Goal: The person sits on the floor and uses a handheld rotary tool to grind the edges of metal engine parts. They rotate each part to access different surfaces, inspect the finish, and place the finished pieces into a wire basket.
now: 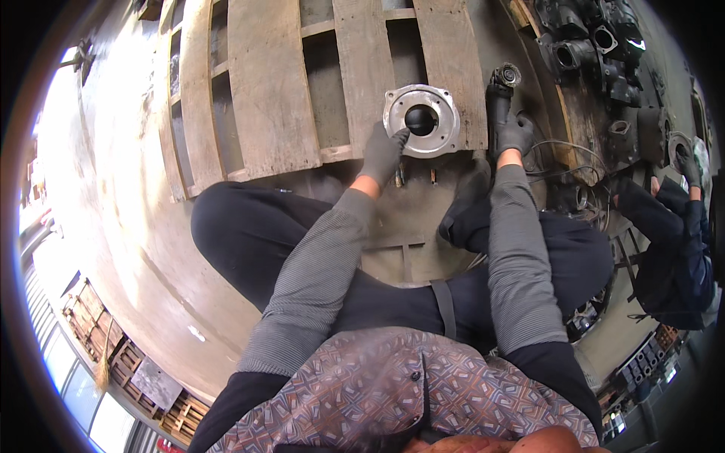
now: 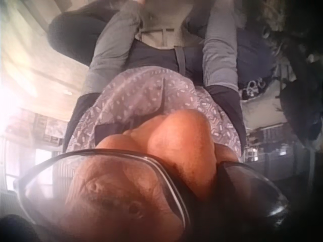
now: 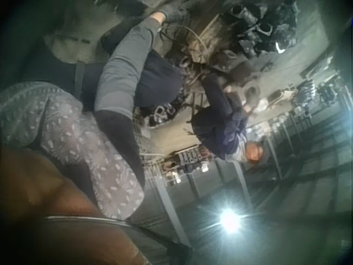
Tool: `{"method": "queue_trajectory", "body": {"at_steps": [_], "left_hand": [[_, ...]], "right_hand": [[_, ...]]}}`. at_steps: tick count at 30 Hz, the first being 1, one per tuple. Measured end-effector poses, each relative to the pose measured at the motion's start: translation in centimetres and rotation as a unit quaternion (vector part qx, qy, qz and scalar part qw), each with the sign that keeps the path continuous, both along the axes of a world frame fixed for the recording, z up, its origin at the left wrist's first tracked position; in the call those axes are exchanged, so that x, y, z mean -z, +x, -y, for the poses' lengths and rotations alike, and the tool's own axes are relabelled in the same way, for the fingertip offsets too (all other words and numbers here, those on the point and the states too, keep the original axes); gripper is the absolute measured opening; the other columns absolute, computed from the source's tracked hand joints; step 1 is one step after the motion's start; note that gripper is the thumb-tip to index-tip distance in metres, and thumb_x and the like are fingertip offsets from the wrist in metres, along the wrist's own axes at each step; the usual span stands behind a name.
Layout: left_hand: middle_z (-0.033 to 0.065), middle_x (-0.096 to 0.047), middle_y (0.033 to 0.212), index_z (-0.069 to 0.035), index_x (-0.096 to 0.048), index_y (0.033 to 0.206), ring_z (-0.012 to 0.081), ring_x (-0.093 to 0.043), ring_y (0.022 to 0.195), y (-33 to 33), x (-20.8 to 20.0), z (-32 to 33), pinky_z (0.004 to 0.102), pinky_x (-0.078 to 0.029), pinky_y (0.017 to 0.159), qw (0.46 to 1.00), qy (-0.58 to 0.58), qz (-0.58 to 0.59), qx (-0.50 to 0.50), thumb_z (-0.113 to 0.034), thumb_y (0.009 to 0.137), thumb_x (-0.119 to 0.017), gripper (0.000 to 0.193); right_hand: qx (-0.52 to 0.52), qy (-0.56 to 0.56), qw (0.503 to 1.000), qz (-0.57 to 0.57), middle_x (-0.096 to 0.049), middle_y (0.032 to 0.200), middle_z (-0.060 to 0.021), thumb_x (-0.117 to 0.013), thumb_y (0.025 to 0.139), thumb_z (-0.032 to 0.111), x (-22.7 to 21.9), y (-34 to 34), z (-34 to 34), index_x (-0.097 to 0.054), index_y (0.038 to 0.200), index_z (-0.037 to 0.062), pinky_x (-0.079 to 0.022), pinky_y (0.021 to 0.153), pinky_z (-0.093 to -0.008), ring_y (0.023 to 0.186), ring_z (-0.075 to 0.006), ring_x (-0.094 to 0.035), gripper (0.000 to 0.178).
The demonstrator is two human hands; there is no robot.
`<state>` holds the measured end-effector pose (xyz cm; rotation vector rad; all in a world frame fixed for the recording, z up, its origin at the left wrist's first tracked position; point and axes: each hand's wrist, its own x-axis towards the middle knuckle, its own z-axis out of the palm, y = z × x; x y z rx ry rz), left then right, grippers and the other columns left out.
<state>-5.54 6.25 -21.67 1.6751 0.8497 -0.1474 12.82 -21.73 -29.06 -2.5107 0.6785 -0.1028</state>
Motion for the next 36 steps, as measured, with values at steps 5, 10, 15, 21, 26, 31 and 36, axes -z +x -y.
{"method": "queue_trajectory", "body": {"at_steps": [5, 10, 15, 21, 26, 31, 36], "left_hand": [[0.0282, -0.066, 0.127, 0.009, -0.052, 0.135, 0.0356, -0.067, 0.117, 0.8, -0.8, 0.1, 0.0408, -0.052, 0.099, 0.998, 0.017, -0.064, 0.024, -0.025, 0.096, -0.072, 0.055], [0.0302, -0.066, 0.127, 0.01, -0.052, 0.134, 0.0388, -0.066, 0.12, 1.0, -0.9, -0.1, 0.0427, -0.052, 0.1, 0.999, 0.012, -0.048, 0.02, -0.026, 0.095, -0.072, 0.056], [0.0296, -0.066, 0.126, 0.007, -0.051, 0.137, 0.0416, -0.065, 0.12, 1.4, -2.6, -0.5, 0.0458, -0.051, 0.101, 0.996, 0.025, -0.071, 0.04, -0.031, 0.091, -0.077, 0.065], [0.0261, -0.062, 0.131, 0.003, -0.045, 0.145, 0.0378, -0.062, 0.122, 0.6, -9.9, 3.3, 0.0458, -0.048, 0.104, 0.971, 0.115, 0.152, 0.143, -0.05, 0.091, -0.075, 0.081], [0.0273, -0.052, 0.146, 0.004, -0.034, 0.155, 0.0307, -0.052, 0.138, -1.8, -15.9, 9.5, 0.0377, -0.041, 0.113, 0.92, -0.12, 0.316, 0.199, -0.068, 0.094, -0.063, 0.099], [0.0173, -0.068, 0.115, 0.006, -0.041, 0.146, 0.0245, -0.073, 0.093, -5.0, -20.5, 8.8, 0.0329, -0.06, 0.078, 0.9, -0.291, 0.274, 0.175, -0.071, 0.091, -0.064, 0.097], [0.0138, -0.07, 0.099, -0.004, -0.052, 0.135, 0.0204, -0.071, 0.07, -7.4, -21.8, 7.2, 0.0316, -0.06, 0.061, 0.76, -0.577, 0.228, 0.192, -0.062, 0.103, -0.054, 0.066]], "right_hand": [[-0.07, 0.148, 0.961, -0.224, -0.076, 0.109, -0.022, -0.078, 0.076, 0.043, 8.1, 2.5, 5.4, -0.075, 0.113, 0.0057, -0.054, 0.092, -0.0463, 0.103, -0.0391, -0.072, 0.053], [-0.199, 0.03, 0.958, -0.202, -0.076, 0.106, -0.0223, -0.084, 0.069, 0.044, 6.8, 2.3, 3.8, -0.075, 0.108, 0.0011, -0.056, 0.087, -0.0463, 0.099, -0.0381, -0.073, 0.059], [-0.158, 0.04, 0.968, -0.192, -0.076, 0.098, -0.0206, -0.085, 0.072, 0.041, -2.7, 0.8, 2.5, -0.073, 0.109, -0.0056, -0.055, 0.079, -0.0441, 0.087, -0.0329, -0.073, 0.061], [-0.112, 0.325, 0.938, -0.044, -0.072, 0.083, -0.008, -0.081, 0.081, 0.032, -12.2, -6.4, -0.4, -0.07, 0.108, -0.0011, -0.054, 0.063, -0.0394, 0.066, -0.023, -0.067, 0.044], [-0.113, 0.516, 0.835, 0.157, -0.064, 0.079, -0.0011, -0.072, 0.094, 0.026, -20.9, -13.3, -5.3, -0.062, 0.119, 0.0002, -0.052, 0.06, -0.0321, 0.062, -0.018, -0.06, 0.037], [-0.185, 0.646, 0.732, 0.109, -0.063, 0.117, -0.0099, -0.061, 0.103, 0.047, -29.8, -17.6, -5.7, -0.053, 0.135, 0.0017, -0.052, 0.087, -0.0353, 0.101, -0.018, -0.063, 0.056], [-0.268, 0.767, 0.583, 0.014, -0.062, 0.135, -0.0166, -0.057, 0.106, 0.045, -33.2, -16.5, -6.9, -0.043, 0.15, 0.0006, -0.052, 0.107, -0.0451, 0.125, -0.0287, -0.062, 0.064]]}}
